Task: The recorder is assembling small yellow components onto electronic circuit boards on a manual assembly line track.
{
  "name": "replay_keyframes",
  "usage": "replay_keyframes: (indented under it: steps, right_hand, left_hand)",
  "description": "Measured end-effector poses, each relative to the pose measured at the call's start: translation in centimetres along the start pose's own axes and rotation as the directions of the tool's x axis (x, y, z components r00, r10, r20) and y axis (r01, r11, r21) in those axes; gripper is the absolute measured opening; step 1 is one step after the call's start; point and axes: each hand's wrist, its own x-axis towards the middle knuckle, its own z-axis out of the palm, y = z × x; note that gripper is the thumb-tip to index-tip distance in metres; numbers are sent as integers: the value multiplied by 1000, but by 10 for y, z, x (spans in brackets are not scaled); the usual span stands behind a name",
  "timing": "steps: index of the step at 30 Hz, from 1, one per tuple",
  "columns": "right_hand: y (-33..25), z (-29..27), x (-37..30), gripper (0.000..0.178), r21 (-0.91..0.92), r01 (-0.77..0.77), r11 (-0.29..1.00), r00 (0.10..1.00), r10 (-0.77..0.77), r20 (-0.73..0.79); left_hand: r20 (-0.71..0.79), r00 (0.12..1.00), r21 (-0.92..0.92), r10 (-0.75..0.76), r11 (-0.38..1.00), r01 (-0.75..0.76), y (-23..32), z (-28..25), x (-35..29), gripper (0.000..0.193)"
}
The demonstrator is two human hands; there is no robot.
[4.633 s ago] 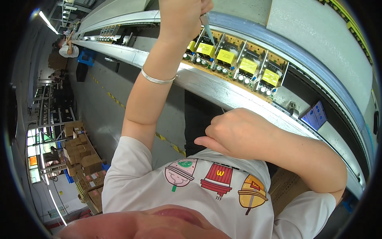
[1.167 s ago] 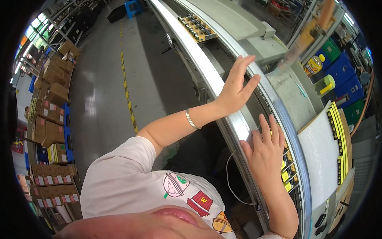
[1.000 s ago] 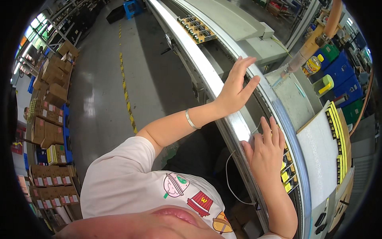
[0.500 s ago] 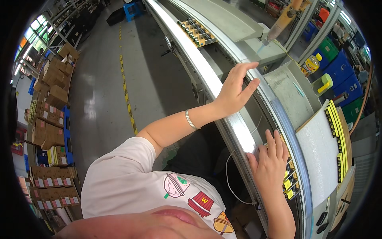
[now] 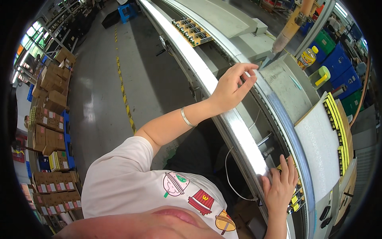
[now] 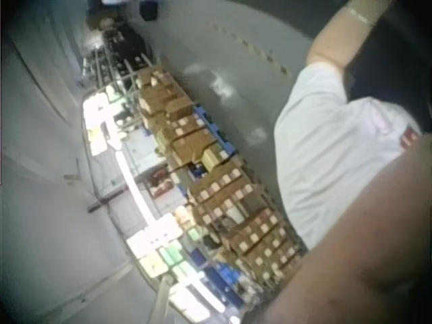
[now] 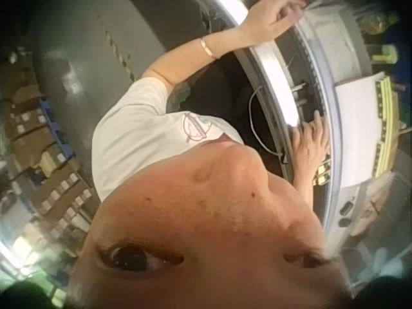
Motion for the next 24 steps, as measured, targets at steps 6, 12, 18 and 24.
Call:
replay_keyframes:
  steps: [6,12,18,24]
  right_hand:
    - [18,-2,-42,40,-71,-120,990,992,121,20]
    - [31,-7,-77,44,-105,-248,963,968,251,22]
    - [38,-8,-97,45,-143,-344,928,937,349,15]
    - [21,-3,-83,43,-93,-289,953,957,290,-2]
  left_hand:
    - [40,999,-9,-3,1000,3,5,-2,-1,35]
    - [52,995,-19,88,996,-87,10,-5,-2,29]
    - [35,993,-39,117,993,-115,5,-24,-7,26]
    - [-110,976,134,187,976,-172,-12,-55,5,25]
